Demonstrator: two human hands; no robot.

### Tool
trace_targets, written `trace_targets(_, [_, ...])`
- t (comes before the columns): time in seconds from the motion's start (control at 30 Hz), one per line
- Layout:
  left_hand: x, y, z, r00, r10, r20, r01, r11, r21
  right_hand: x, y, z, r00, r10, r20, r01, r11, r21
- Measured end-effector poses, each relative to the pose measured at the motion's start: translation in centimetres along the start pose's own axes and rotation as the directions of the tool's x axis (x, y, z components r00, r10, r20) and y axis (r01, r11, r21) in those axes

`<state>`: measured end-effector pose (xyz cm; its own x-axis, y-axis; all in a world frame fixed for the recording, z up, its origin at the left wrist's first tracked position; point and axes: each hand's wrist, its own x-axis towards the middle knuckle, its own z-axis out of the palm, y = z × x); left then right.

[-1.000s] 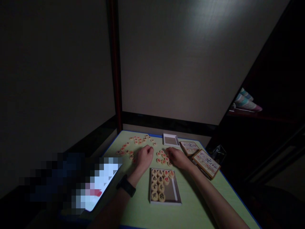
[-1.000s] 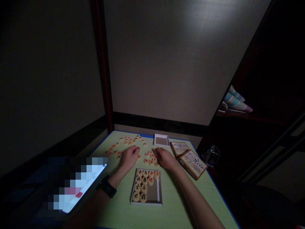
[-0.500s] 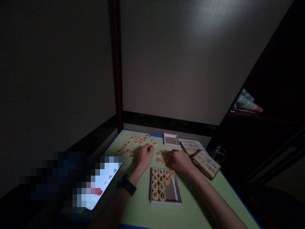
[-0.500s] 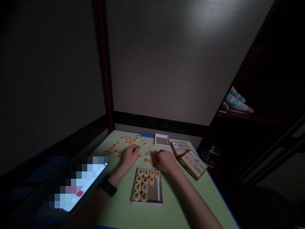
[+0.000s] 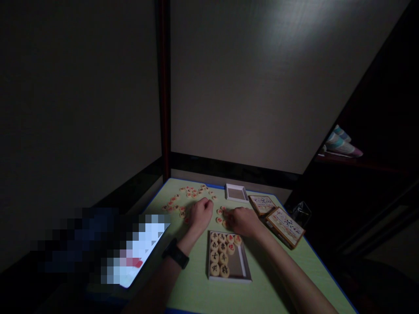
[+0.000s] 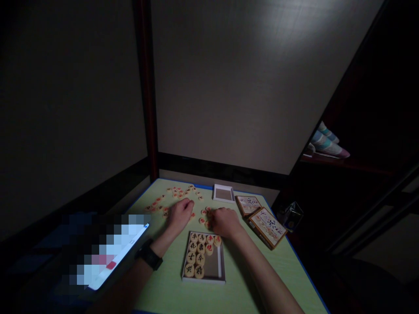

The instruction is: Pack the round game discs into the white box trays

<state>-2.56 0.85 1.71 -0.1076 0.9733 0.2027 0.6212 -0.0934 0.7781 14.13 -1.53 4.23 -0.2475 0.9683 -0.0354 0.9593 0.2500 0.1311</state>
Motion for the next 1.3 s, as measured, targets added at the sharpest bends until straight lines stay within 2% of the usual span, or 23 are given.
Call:
trace_targets(0.33, [-0.1,0.1,-0.1,1.000,0.002,0.008,-0.003,1.000,0.022,0.5,0.1,0.7,0.996,-0.083,0.012,0.083,0.996,0.007])
trace_targets(0.53, [-0.1,0.0,0.0,1.000,0.000,0.006,0.000,1.000,0.005,1.5,0.6,0.3,0.998,-0.033,-0.047,0.034,0.999,0.022])
trace_targets(0.73, [0.0,0.1,-0.1,1.000,-0.004,0.009,0.004,1.000,-0.010,3.1,0.4,0.8,0.994,-0.089,-0.057,0.091,0.995,0.035])
trace_targets(1.07, [0.1,-0.2,0.1,1.000,0.012,0.027,-0.012,1.000,-0.006,3.6,0.6,1.6,0.990,-0.122,-0.073,0.126,0.991,0.054])
trace_targets(1.13, [0.2,-0.4,0.3,0.999,0.018,0.032,-0.016,0.998,-0.060,3.3,0.7,1.3,0.988,-0.133,-0.083,0.138,0.989,0.061])
trace_targets(1.2, [0.3,-0.6,0.7,0.998,0.028,0.051,-0.017,0.979,-0.204,2.5,0.9,0.9,0.979,-0.141,-0.145,0.158,0.981,0.113])
trace_targets(1.23, [0.2,-0.6,0.9,0.996,0.040,0.081,-0.012,0.949,-0.316,2.0,1.0,0.7,0.968,-0.148,-0.203,0.182,0.971,0.159])
trace_targets(1.3, [0.0,-0.6,1.3,0.978,0.091,0.188,0.032,0.825,-0.564,0.9,1.0,0.6,0.922,-0.155,-0.355,0.257,0.931,0.259])
